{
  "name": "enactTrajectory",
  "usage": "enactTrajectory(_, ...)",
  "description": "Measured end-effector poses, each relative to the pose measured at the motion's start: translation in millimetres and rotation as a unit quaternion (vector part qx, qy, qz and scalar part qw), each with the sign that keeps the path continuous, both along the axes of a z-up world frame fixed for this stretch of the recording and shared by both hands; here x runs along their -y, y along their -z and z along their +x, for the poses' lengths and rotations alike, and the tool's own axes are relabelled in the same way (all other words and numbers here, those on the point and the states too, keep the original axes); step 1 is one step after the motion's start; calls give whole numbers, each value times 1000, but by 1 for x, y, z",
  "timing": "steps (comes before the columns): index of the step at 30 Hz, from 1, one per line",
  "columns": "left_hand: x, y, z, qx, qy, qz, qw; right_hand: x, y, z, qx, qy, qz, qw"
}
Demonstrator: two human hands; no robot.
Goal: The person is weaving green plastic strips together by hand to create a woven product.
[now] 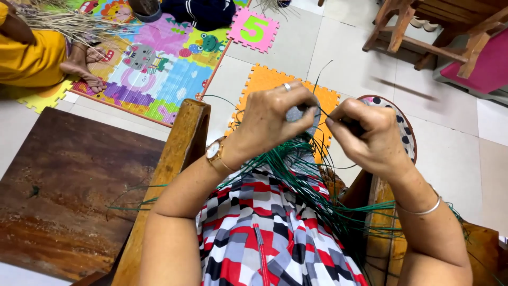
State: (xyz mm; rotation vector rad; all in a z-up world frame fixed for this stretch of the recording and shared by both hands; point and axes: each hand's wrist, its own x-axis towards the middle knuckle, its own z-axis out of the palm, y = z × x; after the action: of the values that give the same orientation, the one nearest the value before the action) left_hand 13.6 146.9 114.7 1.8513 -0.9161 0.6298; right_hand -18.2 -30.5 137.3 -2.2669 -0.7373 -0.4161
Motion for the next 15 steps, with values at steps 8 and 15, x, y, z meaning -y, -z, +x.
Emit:
enactTrajectory(8,-24,29,34,-61,-136,47,988,23,0,3,-145,60,35,987)
enactTrajectory(15,-73,55,58,-71,-214,82,971,63,8,5,-159,86,72,981)
